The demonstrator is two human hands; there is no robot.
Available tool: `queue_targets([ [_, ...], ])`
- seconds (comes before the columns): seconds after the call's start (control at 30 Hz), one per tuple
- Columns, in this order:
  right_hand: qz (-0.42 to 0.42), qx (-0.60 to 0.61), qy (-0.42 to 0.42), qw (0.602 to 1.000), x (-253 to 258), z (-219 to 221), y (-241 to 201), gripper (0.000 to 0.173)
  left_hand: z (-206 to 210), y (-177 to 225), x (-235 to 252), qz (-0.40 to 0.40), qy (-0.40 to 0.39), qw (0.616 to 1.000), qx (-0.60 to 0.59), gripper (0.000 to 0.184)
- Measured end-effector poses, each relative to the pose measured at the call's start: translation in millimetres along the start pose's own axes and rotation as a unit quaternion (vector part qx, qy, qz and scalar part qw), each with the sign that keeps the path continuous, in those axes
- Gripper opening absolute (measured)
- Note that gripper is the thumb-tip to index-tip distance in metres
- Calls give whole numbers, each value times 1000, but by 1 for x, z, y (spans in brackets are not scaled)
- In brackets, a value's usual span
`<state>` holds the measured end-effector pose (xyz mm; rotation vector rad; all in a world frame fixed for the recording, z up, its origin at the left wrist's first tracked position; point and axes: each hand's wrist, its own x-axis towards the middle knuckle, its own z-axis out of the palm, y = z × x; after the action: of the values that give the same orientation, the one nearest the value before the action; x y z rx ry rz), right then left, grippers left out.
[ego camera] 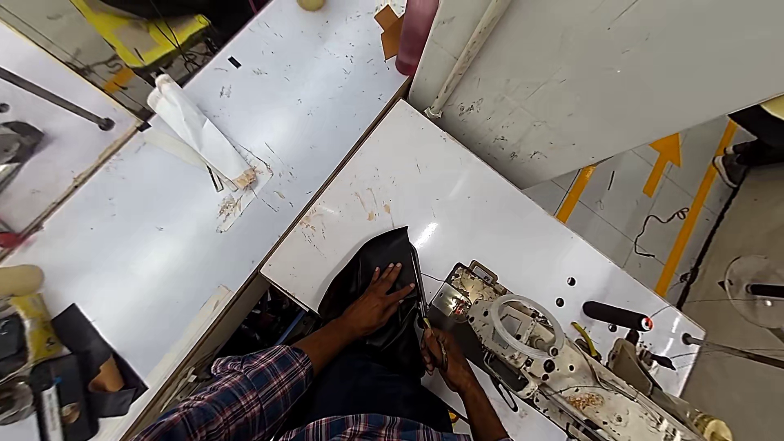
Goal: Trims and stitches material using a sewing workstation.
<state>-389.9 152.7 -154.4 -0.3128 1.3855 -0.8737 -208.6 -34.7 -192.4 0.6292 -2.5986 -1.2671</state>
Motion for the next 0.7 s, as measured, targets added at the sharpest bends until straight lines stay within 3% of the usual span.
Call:
queue_targets([
  [0.17, 2, 1, -7, 1000, 0, 0, 0, 46, 1, 1, -1, -14, -7, 1000, 11, 45],
  [0.27, 3, 5, -10, 1000, 0, 0, 2, 45, -12, 17, 7, -62, -13, 998, 16, 55],
  [0.43, -5, 4, -2, 1000, 2, -1, 2, 45, -75, 13, 81, -193, 57, 977, 71, 48],
  [0.53, -5, 0, 5, 1000, 4, 0, 3, 43, -109, -3, 129, -275, -18, 957, 90, 50],
  [0.7, -12, 6, -3, 1000, 3, 0, 4, 44, -128, -31, 163, -230, -185, 955, -36, 31],
])
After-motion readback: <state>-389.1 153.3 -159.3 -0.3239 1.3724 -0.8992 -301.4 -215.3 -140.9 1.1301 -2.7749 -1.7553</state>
